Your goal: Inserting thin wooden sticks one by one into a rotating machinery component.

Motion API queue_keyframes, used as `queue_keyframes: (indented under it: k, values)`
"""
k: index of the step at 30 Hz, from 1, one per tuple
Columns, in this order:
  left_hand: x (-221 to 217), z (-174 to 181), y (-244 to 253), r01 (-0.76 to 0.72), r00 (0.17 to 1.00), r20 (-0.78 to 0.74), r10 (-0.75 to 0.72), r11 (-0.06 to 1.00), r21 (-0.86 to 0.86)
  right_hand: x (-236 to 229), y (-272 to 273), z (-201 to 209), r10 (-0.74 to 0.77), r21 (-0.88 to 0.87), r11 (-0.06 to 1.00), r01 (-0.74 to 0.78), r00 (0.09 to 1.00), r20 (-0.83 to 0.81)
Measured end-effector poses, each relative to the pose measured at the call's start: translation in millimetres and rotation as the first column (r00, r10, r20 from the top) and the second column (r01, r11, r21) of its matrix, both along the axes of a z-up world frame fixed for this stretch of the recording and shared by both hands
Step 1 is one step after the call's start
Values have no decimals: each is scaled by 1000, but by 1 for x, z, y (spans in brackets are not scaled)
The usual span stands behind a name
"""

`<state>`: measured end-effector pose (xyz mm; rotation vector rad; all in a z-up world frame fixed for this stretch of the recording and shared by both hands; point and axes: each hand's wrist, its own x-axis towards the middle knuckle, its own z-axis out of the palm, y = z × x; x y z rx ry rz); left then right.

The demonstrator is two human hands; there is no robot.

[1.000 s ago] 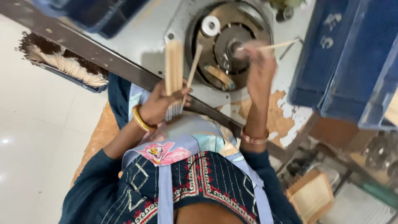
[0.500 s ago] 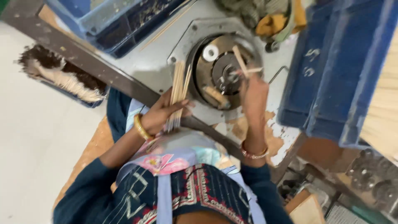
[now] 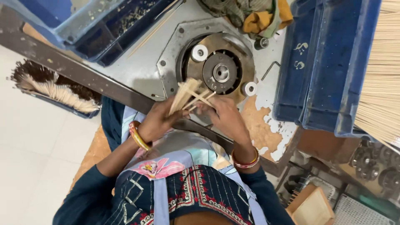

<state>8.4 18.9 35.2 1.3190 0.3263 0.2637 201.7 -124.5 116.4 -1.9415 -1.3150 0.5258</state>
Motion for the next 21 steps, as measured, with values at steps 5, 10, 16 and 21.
queue_keyframes:
  k: [5, 10, 16, 21]
  values:
    - [9, -17, 3, -8, 992, -118, -47, 904, -428, 38, -22, 7, -417, 116, 891, 439, 892, -175]
    - [-1, -40, -2, -172, 984, -155, 85, 664, -728, 65, 0, -50, -111, -103, 962, 254, 703, 702]
    - [-11, -53, -14, -252, 963, -244, 115, 702, -666, 68, 5, -85, -137, 70, 991, 118, 870, 474]
    - [2, -23, -13, -147, 989, -62, 134, 908, -392, 18, 0, -28, -263, 41, 960, 276, 943, -205]
